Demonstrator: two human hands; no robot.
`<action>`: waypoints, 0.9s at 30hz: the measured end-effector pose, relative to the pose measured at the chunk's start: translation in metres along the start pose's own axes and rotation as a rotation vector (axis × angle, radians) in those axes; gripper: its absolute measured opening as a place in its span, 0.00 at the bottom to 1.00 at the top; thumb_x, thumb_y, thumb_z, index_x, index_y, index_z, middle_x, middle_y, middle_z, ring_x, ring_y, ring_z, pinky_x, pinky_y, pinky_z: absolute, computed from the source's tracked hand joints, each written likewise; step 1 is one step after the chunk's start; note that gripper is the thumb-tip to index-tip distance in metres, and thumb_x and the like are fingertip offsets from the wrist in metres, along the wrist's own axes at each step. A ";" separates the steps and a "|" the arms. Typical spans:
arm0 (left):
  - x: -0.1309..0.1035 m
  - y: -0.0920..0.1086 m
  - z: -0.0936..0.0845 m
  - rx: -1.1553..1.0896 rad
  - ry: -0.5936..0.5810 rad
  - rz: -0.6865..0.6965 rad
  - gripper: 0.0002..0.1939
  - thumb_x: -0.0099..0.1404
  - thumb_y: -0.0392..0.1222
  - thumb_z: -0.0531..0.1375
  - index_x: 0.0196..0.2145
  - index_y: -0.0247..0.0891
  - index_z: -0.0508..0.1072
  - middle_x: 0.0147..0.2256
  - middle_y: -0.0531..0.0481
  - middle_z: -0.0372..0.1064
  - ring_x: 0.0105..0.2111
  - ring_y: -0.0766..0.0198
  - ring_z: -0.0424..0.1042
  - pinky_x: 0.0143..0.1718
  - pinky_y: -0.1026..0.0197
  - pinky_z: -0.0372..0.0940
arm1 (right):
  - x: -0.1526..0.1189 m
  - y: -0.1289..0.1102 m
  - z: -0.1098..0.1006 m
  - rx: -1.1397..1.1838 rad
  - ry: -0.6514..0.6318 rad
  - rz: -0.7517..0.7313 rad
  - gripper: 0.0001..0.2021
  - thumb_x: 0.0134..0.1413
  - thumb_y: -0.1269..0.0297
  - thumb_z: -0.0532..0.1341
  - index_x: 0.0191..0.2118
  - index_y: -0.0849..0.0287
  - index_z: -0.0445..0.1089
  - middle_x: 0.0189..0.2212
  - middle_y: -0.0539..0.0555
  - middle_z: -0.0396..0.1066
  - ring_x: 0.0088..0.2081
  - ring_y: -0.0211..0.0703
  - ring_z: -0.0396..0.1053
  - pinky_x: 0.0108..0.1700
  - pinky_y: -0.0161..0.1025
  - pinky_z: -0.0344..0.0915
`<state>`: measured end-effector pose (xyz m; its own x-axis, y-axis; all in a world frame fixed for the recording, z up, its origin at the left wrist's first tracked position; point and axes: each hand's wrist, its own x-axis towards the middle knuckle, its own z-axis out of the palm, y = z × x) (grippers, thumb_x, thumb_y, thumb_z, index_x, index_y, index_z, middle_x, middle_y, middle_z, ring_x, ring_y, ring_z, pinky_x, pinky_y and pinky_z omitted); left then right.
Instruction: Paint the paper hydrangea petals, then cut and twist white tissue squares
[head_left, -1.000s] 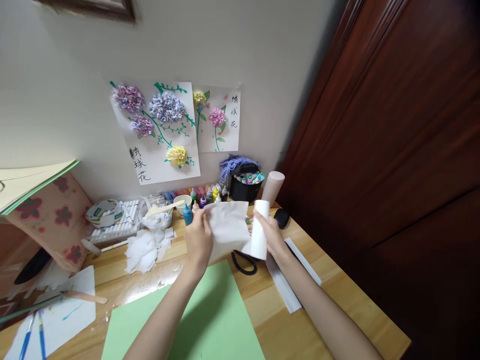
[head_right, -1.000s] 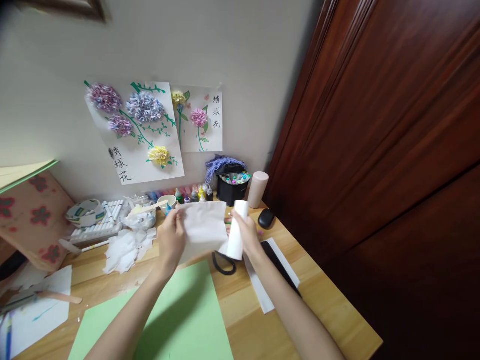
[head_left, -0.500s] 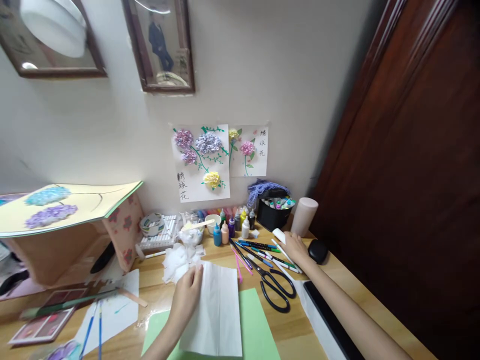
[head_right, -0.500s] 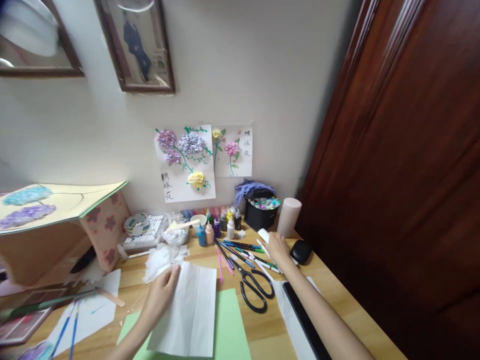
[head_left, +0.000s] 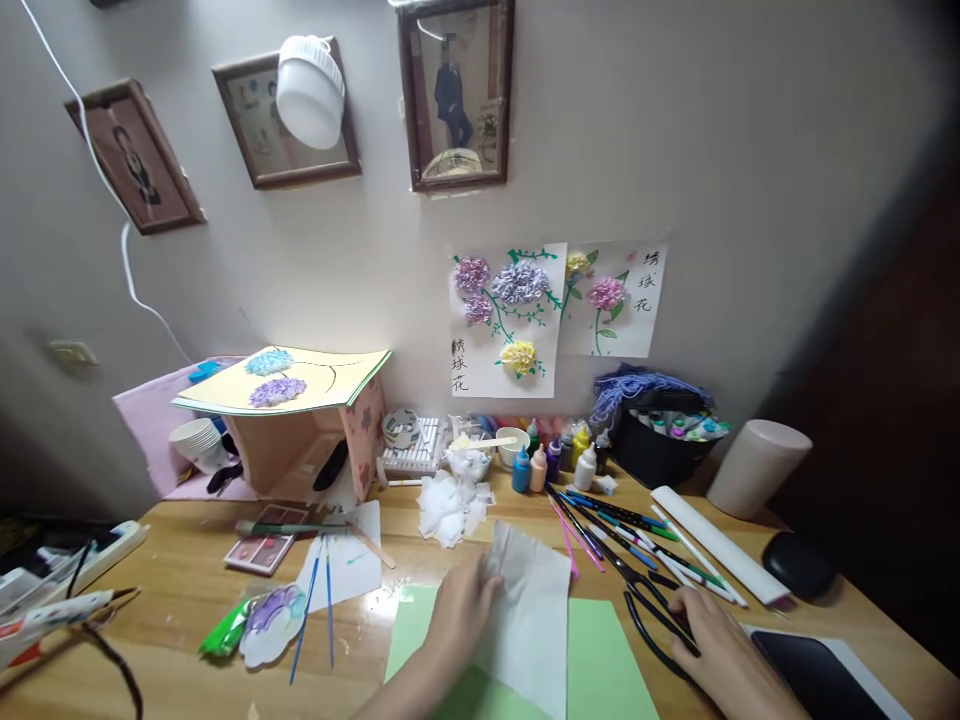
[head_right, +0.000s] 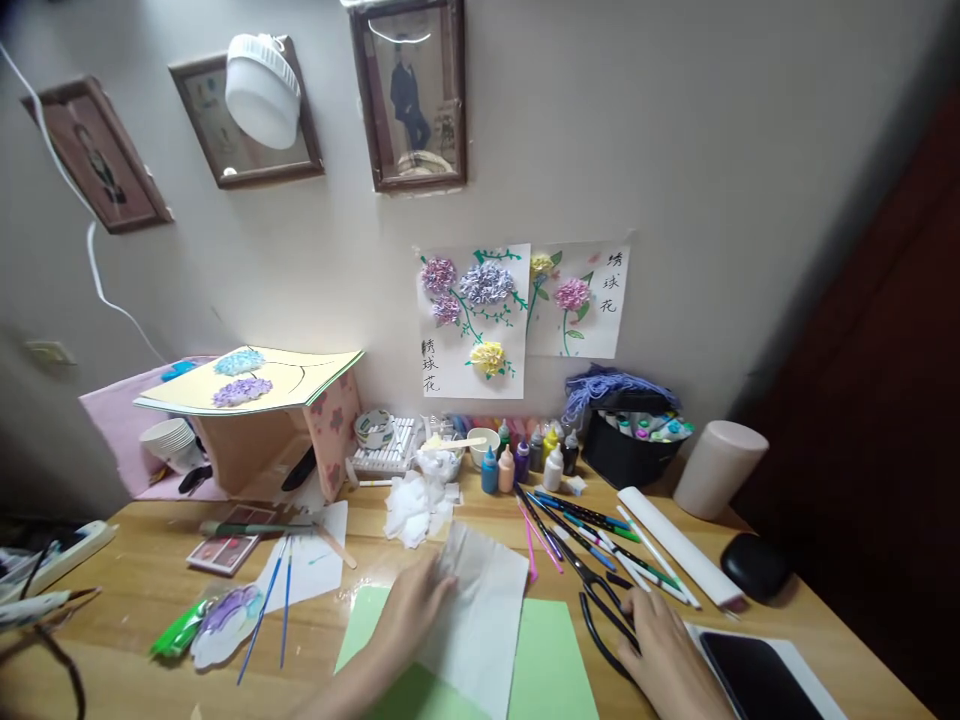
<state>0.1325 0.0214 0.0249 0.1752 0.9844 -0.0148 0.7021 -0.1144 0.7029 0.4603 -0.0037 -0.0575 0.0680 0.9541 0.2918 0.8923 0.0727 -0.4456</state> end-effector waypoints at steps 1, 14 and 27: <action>0.004 0.003 -0.005 -0.069 0.020 0.053 0.10 0.62 0.40 0.50 0.38 0.37 0.68 0.36 0.44 0.72 0.38 0.56 0.69 0.38 0.59 0.58 | 0.003 -0.005 0.001 0.005 0.017 0.034 0.08 0.35 0.65 0.55 0.28 0.56 0.63 0.29 0.58 0.71 0.35 0.54 0.72 0.40 0.45 0.67; 0.072 0.054 -0.048 -0.675 0.168 0.103 0.16 0.58 0.51 0.56 0.31 0.33 0.72 0.28 0.49 0.71 0.29 0.61 0.68 0.31 0.63 0.61 | 0.009 -0.097 -0.054 0.704 -0.130 0.494 0.15 0.40 0.49 0.60 0.25 0.55 0.59 0.19 0.49 0.66 0.20 0.41 0.65 0.21 0.35 0.60; 0.116 0.098 -0.018 -0.944 -0.014 0.013 0.23 0.53 0.54 0.61 0.39 0.32 0.71 0.33 0.46 0.74 0.32 0.59 0.71 0.29 0.64 0.63 | -0.011 -0.138 -0.021 1.470 -0.279 0.431 0.29 0.44 0.34 0.54 0.35 0.59 0.62 0.25 0.48 0.64 0.21 0.32 0.64 0.33 0.41 0.69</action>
<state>0.2095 0.1264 0.1048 0.1916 0.9814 -0.0071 -0.1485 0.0361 0.9883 0.3463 -0.0301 0.0186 -0.0363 0.9867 -0.1582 -0.3893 -0.1598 -0.9071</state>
